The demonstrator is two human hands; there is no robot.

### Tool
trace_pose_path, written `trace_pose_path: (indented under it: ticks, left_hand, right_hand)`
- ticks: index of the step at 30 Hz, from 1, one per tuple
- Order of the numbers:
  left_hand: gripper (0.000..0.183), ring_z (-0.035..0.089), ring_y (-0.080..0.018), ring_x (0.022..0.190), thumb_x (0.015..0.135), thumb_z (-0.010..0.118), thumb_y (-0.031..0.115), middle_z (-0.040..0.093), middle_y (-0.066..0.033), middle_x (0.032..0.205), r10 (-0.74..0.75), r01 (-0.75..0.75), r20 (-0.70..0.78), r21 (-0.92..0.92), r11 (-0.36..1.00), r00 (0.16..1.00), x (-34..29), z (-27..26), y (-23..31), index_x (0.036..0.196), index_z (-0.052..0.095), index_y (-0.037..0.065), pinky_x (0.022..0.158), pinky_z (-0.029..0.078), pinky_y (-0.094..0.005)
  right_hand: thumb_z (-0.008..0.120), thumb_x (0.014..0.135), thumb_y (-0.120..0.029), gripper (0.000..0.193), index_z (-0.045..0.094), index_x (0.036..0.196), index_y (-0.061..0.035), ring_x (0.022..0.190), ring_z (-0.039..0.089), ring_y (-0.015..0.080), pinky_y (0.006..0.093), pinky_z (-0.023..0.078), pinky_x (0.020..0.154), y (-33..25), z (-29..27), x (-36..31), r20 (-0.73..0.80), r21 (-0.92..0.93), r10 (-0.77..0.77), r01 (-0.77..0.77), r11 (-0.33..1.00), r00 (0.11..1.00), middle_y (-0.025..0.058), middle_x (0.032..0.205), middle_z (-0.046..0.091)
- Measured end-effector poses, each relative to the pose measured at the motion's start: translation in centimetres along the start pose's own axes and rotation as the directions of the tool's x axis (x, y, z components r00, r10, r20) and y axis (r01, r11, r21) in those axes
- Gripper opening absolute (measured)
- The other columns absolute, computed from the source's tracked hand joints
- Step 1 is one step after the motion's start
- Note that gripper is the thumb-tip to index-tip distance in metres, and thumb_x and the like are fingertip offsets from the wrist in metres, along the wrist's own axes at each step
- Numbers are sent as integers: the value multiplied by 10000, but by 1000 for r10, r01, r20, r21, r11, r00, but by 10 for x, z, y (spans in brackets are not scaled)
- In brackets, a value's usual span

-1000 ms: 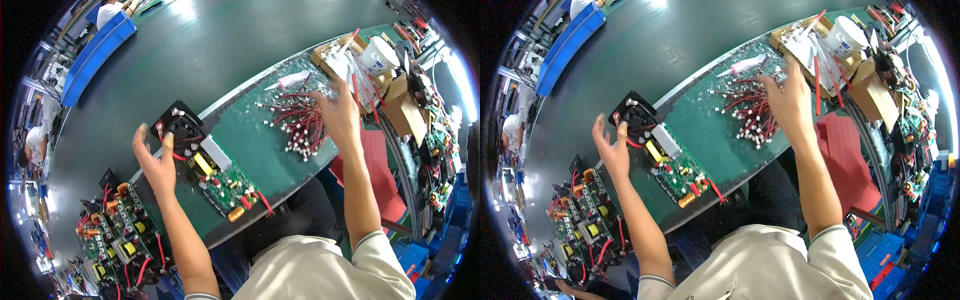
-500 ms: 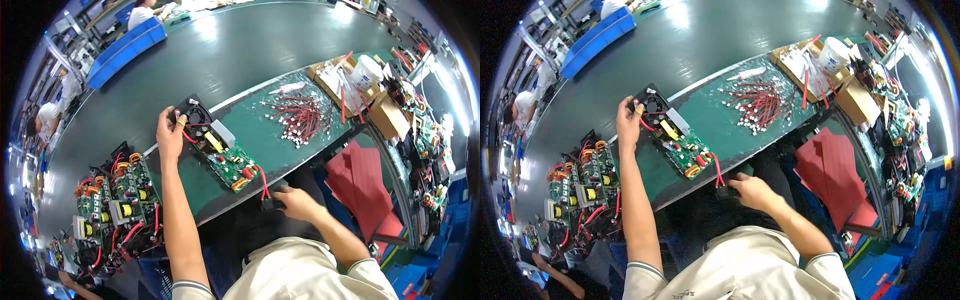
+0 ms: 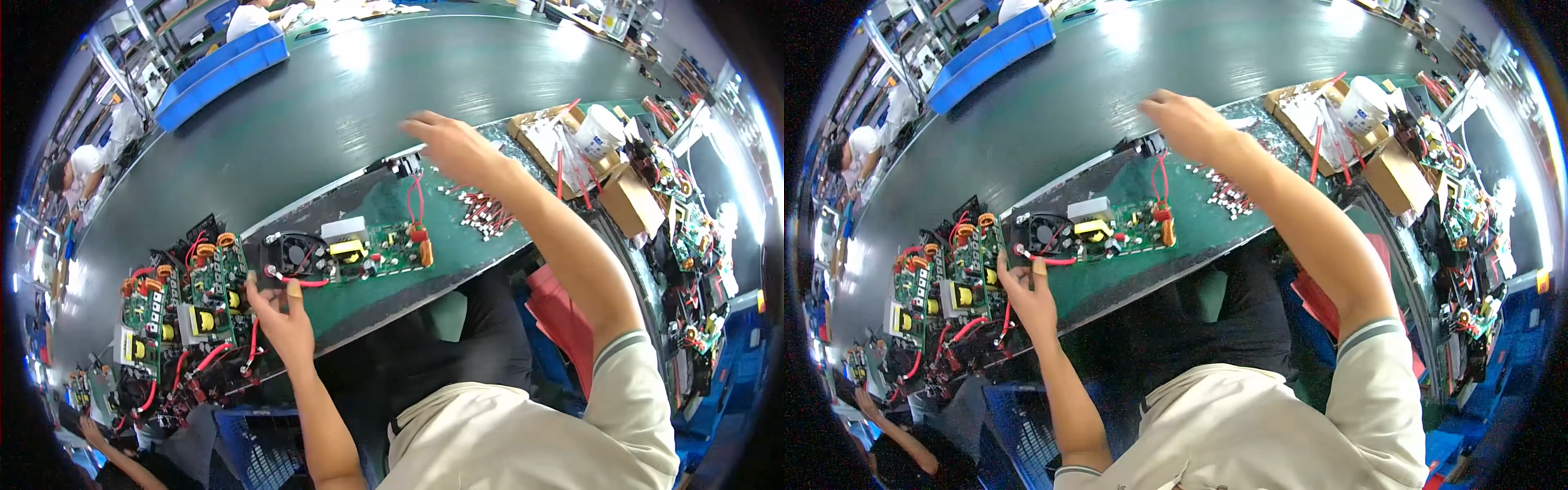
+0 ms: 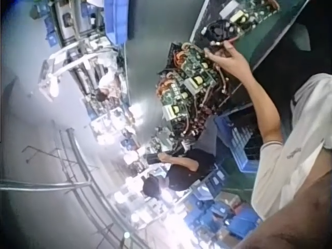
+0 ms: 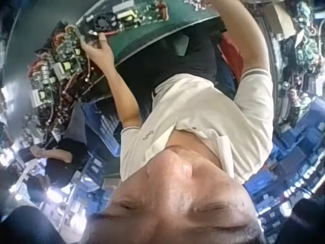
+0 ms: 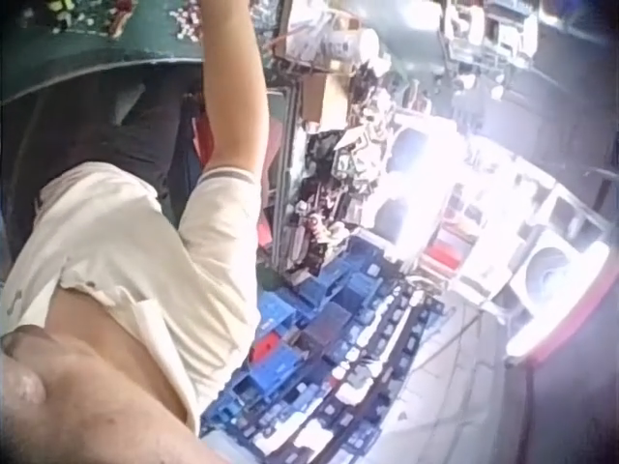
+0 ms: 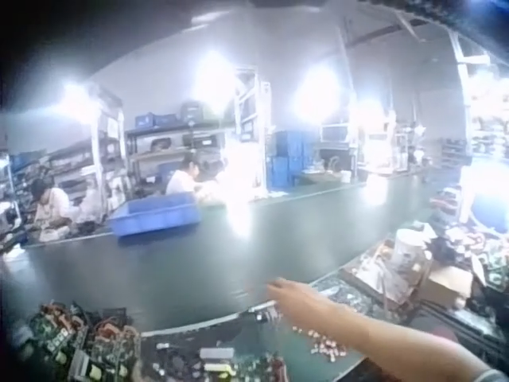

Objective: Assembling cooling fans onto electronic circuit boards and applying adhesive at an industrial workstation.

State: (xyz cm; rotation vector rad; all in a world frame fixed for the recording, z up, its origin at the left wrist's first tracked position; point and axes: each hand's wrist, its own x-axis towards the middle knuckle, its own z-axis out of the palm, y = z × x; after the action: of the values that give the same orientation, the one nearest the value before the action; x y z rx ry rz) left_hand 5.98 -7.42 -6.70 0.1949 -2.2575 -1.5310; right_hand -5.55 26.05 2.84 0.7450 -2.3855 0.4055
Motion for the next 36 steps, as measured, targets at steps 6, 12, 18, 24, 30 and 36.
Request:
trace_pose_path:
  ticks: [6,12,18,24,30,36]
  left_hand:
    - [628,578,-154,932,938,655,86,559,-82,1127,62,-51,101,-106,993,993,-84,-6,1,1485,348,75,795,479,-279]
    - [293,658,-136,900,892,682,48,610,-95,1203,-70,296,824,-121,947,562,-152,0,4,1174,601,37,753,542,-288]
    - [458,670,-223,992,939,662,222,605,-150,1237,18,-27,982,-14,1000,186,-177,3,-9,1353,558,56,843,547,-337]
    - [435,662,-220,1024,903,711,170,612,-119,1242,55,-33,963,-47,998,265,-140,24,19,1306,604,44,865,549,-327]
    - [387,667,-199,1007,884,718,92,634,-113,1216,110,-14,920,-113,993,377,-120,49,39,1256,635,29,862,549,-324]
    - [392,670,-199,998,875,727,93,655,-107,1173,83,6,926,-91,996,368,-124,45,36,1250,635,29,848,546,-317]
  right_hand:
    - [611,807,-40,136,664,928,-6,966,644,398,482,512,836,43,8,-70,572,-261,329,-214,941,752,221,1006,633]
    - [593,800,2,77,657,843,5,953,643,403,470,497,861,55,-2,-86,397,-211,317,-250,945,862,228,972,637]
    - [660,816,-81,170,700,975,-34,848,672,367,426,527,776,59,-47,-76,130,79,431,-442,893,893,190,874,686]
    - [676,909,-129,149,652,954,12,755,650,132,270,507,703,65,-80,-72,4,617,720,-568,544,694,79,864,712]
    - [647,934,-113,91,601,941,-34,804,643,98,219,496,727,78,-91,-73,102,887,800,-418,196,591,74,950,711]
    - [619,945,-90,107,610,997,2,792,606,97,222,500,718,76,-84,-72,115,925,809,-359,123,576,84,958,686]
